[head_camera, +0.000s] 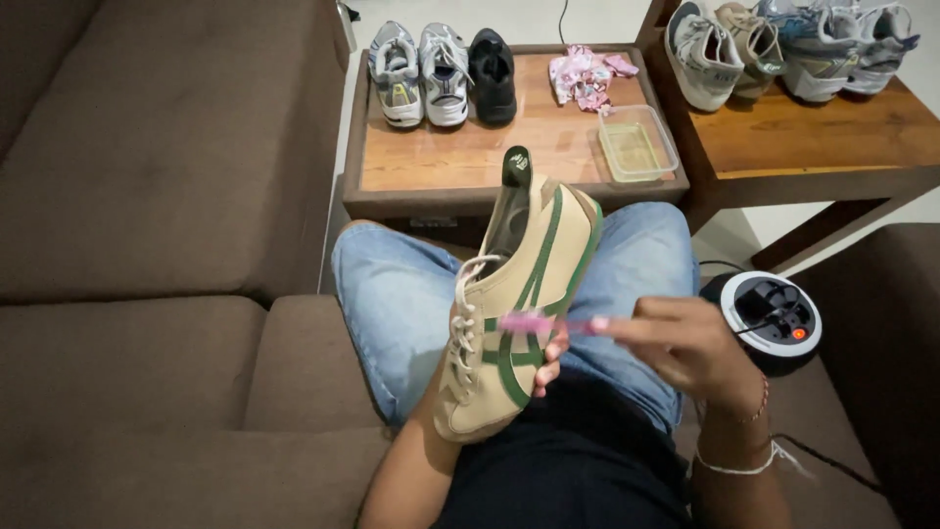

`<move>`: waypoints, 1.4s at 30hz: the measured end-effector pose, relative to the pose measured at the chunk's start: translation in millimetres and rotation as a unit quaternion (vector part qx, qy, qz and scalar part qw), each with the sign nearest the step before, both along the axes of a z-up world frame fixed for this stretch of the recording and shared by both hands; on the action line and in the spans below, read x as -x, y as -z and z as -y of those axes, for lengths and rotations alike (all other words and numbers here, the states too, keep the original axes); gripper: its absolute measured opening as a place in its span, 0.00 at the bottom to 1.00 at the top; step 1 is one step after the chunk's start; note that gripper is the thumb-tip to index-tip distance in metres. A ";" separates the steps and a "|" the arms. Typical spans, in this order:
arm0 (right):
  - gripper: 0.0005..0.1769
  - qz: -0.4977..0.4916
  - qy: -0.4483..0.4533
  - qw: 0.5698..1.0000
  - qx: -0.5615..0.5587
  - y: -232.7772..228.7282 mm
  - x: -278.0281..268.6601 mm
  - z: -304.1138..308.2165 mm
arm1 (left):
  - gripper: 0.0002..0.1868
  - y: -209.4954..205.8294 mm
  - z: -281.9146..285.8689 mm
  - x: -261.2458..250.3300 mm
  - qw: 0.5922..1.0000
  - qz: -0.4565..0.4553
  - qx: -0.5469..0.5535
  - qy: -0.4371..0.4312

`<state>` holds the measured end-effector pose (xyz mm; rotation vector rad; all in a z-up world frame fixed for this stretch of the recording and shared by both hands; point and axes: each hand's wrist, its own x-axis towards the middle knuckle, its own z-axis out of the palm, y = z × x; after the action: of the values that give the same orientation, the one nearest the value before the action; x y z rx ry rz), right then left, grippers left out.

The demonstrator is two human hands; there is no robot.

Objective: A person cleans a tan and green sneaker using a toothbrush and a cleaning solution while sitting on a couch.

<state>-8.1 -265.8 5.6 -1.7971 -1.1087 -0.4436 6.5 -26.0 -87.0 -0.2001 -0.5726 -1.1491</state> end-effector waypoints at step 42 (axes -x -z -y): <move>0.23 -0.332 -0.041 0.799 -0.500 -12.5 -64.1 -68.6 | 0.23 -3.7 47.4 -30.1 0.733 0.035 -0.090 -0.674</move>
<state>56.0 -197.2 18.1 -0.8110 -0.2993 -0.2232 36.7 -73.4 -83.3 0.4120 -0.4850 0.2389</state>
